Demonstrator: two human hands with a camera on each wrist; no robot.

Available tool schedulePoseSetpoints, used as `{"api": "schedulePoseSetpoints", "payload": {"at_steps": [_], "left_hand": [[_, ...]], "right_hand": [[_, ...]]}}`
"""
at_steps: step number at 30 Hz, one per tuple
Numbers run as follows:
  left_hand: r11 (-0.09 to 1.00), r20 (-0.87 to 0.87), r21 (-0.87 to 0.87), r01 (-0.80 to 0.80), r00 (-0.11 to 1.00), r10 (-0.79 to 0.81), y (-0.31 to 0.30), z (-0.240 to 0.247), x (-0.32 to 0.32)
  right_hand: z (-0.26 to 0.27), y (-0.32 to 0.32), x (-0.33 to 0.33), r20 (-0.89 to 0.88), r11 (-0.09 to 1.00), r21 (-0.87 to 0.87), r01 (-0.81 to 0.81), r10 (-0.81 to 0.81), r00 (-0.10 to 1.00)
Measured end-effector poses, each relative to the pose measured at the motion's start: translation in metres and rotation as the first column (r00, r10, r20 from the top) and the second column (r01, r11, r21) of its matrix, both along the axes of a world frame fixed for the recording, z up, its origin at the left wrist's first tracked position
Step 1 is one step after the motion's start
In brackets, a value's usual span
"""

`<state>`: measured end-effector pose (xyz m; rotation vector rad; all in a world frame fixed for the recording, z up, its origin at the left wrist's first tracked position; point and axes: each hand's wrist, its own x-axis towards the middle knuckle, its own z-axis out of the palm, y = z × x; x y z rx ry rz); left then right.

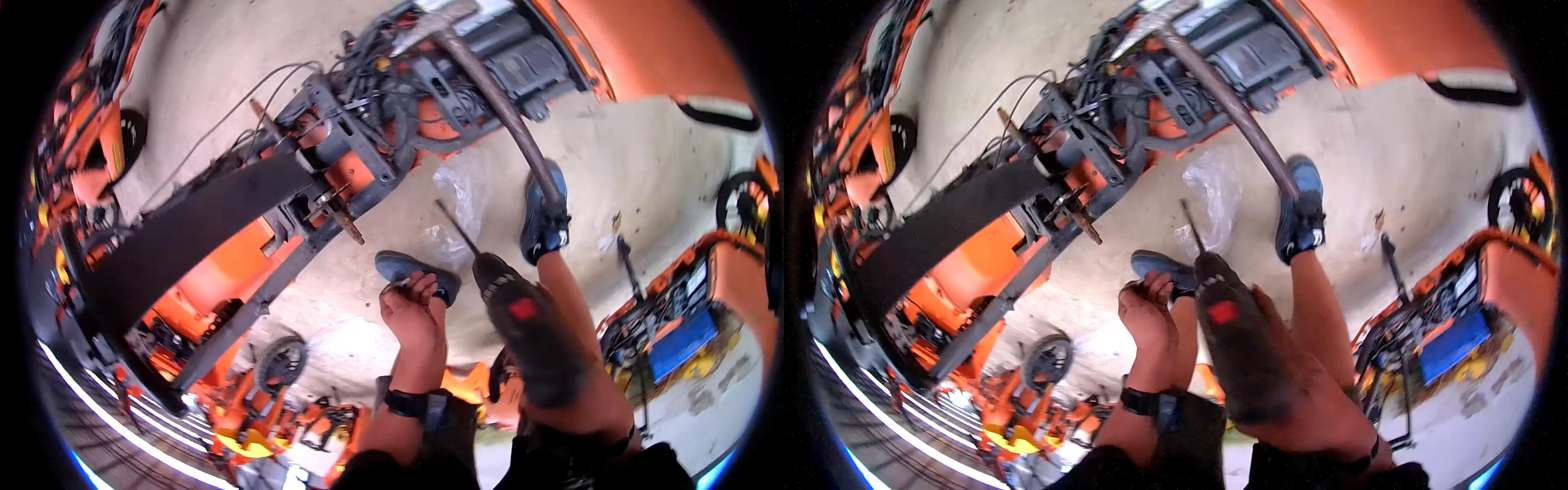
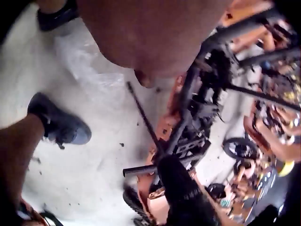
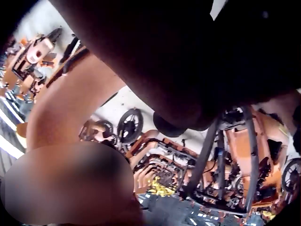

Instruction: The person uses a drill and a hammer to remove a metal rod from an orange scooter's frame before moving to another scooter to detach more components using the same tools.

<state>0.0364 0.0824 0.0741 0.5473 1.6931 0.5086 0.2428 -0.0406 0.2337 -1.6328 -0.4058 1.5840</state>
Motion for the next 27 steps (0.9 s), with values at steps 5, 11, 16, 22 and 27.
{"api": "schedulePoseSetpoints", "payload": {"at_steps": [5,11,16,22,27], "left_hand": [[0.989,-0.021,-0.087,-0.12,0.993,0.119,-0.002,-0.019,-0.011],[0.969,-0.081,-0.233,-0.083,0.995,0.066,-0.02,-0.007,-0.005],[0.971,0.149,-0.238,-0.027,0.987,0.065,-0.053,-0.025,-0.012],[0.966,0.2,-0.241,-0.089,0.97,0.139,-0.008,0.005,0.012],[0.969,0.347,-0.187,-0.159,0.912,0.217,0.041,0.013,0.018]], "right_hand": [[0.034,-0.02,0.018,-0.098,0.995,-0.043,0.094,-0.098,0.99],[0.014,0.007,0.01,-0.026,0.975,-0.073,0.209,-0.212,0.977],[0.015,0.011,-0.005,0.053,0.962,-0.074,0.264,-0.26,0.964],[-0.037,0.047,-0.033,0.217,0.965,-0.052,0.258,-0.242,0.946],[-0.079,0.12,-0.032,0.561,0.982,0.176,0.063,-0.152,0.814]]}}
